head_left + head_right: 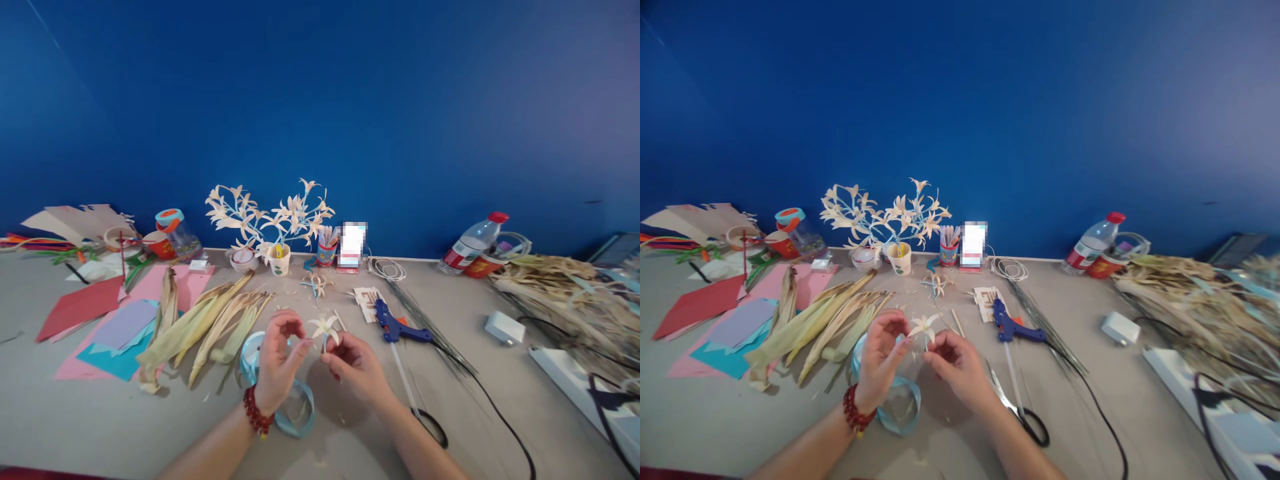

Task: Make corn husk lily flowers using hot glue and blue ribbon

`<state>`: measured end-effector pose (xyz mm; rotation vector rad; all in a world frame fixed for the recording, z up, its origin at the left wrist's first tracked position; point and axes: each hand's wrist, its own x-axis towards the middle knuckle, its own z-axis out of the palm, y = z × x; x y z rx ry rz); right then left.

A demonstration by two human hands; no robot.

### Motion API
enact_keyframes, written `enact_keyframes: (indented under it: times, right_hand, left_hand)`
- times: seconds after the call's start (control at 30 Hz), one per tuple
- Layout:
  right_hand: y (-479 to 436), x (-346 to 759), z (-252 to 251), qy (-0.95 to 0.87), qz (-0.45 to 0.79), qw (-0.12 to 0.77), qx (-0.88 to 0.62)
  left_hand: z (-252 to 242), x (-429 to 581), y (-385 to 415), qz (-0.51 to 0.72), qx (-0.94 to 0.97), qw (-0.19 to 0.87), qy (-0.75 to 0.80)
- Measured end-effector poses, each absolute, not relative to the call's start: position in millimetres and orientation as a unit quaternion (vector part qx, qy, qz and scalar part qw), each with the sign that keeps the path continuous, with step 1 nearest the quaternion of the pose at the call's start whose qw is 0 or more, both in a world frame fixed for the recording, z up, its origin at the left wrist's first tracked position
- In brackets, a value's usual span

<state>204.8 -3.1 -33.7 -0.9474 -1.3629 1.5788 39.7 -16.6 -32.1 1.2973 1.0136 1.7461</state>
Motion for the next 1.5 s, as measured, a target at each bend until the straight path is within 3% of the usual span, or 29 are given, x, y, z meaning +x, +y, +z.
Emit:
enact_keyframes:
  times: [0.5, 0.8, 1.07, 1.5]
  right_hand:
    - [-2, 206, -36, -0.459, 0.740, 0.375, -0.318]
    - [-5, 205, -30, -0.465, 0.742, 0.372, -0.307]
    - [-7, 204, -24, -0.482, 0.733, 0.385, -0.288]
    - [0, 214, -24, -0.405, 0.773, 0.416, -0.254]
  left_hand:
    - [-22, 31, -18, 0.696, 0.556, 0.252, 0.377]
    - [7, 28, -20, 0.576, 0.647, 0.162, 0.473]
    - [18, 39, -16, 0.576, 0.656, 0.114, 0.474]
    - [10, -38, -13, 0.747, 0.455, 0.204, 0.439]
